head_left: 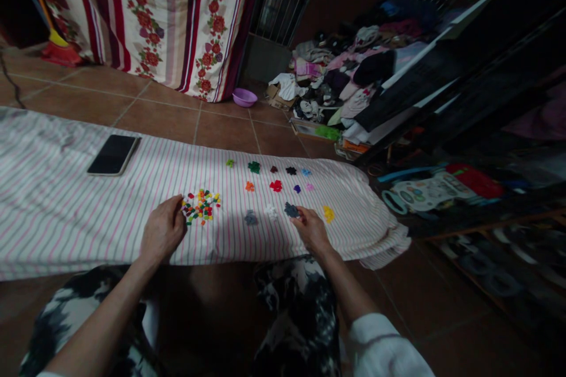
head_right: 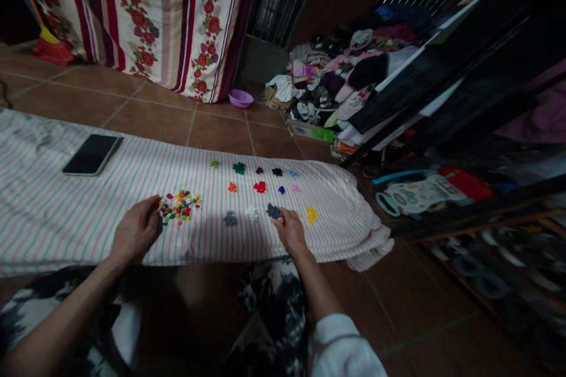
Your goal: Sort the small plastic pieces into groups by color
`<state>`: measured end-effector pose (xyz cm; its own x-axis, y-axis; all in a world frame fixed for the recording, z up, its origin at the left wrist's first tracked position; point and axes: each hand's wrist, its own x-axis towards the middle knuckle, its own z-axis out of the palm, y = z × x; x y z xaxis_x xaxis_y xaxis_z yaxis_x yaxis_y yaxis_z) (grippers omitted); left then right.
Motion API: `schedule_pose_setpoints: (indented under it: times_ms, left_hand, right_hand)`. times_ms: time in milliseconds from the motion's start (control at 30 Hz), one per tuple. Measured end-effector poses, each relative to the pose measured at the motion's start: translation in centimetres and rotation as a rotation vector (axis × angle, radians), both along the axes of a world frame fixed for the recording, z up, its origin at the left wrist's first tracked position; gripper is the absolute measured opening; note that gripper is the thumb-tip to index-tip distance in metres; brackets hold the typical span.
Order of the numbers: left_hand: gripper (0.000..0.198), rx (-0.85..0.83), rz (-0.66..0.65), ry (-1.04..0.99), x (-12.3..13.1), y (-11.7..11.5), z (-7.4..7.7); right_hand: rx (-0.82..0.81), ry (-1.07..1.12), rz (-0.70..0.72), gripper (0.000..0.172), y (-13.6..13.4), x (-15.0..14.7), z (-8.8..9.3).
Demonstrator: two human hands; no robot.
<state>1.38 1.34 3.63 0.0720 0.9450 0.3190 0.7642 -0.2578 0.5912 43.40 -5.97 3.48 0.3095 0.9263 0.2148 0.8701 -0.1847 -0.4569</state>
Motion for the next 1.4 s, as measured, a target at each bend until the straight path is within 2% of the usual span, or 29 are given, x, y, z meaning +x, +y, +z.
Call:
schedule_pose_setpoints:
  times_ms: [233, 433, 533, 733, 1033, 1167, 1400]
  left_hand:
    - [0.047, -0.004, -0.015, 0.003, -0.1, 0.2, -0.5]
    - [0.047, 0.01, -0.011, 0.015, 0.0, 0.2, -0.6]
    - [0.048, 0.008, -0.01, 0.017, 0.0, 0.2, -0.5]
    - [0.046, 0.03, -0.016, 0.007, -0.1, 0.3, -0.7]
    - [0.047, 0.008, -0.019, 0.004, 0.0, 0.2, -0.2]
    - [0.047, 0.004, -0.023, -0.005, 0.1, 0.2, -0.3]
    - [0.047, 0.001, -0.009, -0.038, 0.0, 0.2, -0.4]
  right_hand:
    - [-0.052, -0.118, 0.013, 0.04, -0.5, 0.0, 0.6]
    - [-0.063, -0.339, 0.228, 0.047, -0.1, -0.2, 2.0]
    - [-0.085, -0.347, 0.324, 0.05, 0.9, 0.1, 1.7]
    - [-0.117, -0.305, 0.411, 0.048, 2.1, 1.1, 0.7]
    - [-0.08, -0.277, 0.351, 0.04, 2.0, 0.8, 0.5]
    - [0.004, -0.251, 0.326, 0.041, 2.0, 0.4, 0.9]
    - [0.161, -0.153, 0.346, 0.036, 2.7, -3.0, 2.7]
